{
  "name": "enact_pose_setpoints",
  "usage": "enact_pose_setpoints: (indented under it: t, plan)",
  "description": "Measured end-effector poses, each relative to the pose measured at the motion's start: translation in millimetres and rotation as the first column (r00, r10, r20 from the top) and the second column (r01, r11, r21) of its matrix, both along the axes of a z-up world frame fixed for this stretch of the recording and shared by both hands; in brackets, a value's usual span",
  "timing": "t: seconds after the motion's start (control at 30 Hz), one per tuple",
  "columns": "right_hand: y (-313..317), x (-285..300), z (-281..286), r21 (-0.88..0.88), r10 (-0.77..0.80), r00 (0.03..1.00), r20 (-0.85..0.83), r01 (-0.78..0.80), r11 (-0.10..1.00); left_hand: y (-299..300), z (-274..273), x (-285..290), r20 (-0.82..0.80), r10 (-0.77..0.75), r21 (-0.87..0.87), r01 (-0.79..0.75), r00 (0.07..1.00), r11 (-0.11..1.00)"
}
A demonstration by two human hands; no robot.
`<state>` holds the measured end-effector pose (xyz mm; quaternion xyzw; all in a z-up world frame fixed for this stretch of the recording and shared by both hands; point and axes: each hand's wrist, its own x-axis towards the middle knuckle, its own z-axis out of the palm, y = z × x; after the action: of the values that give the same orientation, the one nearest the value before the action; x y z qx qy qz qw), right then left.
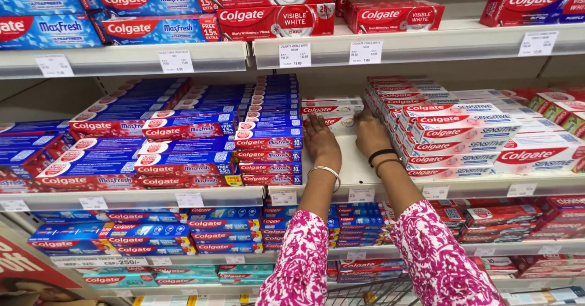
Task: Picking up boxes of toothpaste from a shelf and placing them into a shopping cart.
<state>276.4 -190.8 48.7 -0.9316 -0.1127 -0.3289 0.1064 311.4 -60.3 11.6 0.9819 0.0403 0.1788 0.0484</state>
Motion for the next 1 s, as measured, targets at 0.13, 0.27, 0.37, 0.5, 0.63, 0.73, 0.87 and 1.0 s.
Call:
enact_pose_setpoints:
  t: [0.13,0.27,0.37,0.5,0.63,0.73,0.87,1.0]
  plan:
    - [-6.2,23.4,-12.8,0.066,0.041,0.999,0.032,-0.043,0.997,5.4,9.6,1.3,0.014,0.002,-0.011,-0.002,1.000,1.000]
    - [-6.4,31.1,-14.7,0.056,0.009,1.000,0.012,-0.010,0.998,9.1,-2.4,27.6,-0.046,-0.072,-0.195,0.062,0.996,0.979]
    - [-1.4,22.8,-8.7,-0.059,-0.031,1.000,-0.004,0.031,0.998,12.1,-1.9,27.7,-0.019,-0.089,-0.187,0.084,0.996,0.979]
    - [1.5,16.0,-4.4,-0.099,-0.047,0.999,0.010,0.048,0.994,14.2,10.0,14.5,-0.052,-0.102,-0.238,0.087,0.993,0.967]
    - [4.6,10.2,-2.6,-0.090,-0.059,0.998,-0.007,0.058,0.994,16.1,11.0,11.1,-0.042,-0.102,-0.240,0.089,0.994,0.967]
    - [6.3,6.9,-1.4,-0.053,-0.042,0.999,-0.009,0.041,0.998,15.9,8.7,12.1,-0.024,-0.100,-0.254,0.091,0.995,0.963]
    - [7.3,4.6,-1.4,0.002,-0.001,1.000,0.020,0.001,1.000,16.0,4.1,12.8,0.113,-0.092,-0.283,0.121,0.989,0.952]
    - [2.3,2.7,-6.8,-0.007,0.065,0.991,0.115,-0.065,0.998,18.0,9.6,-6.0,0.205,-0.105,-0.322,0.168,0.973,0.932]
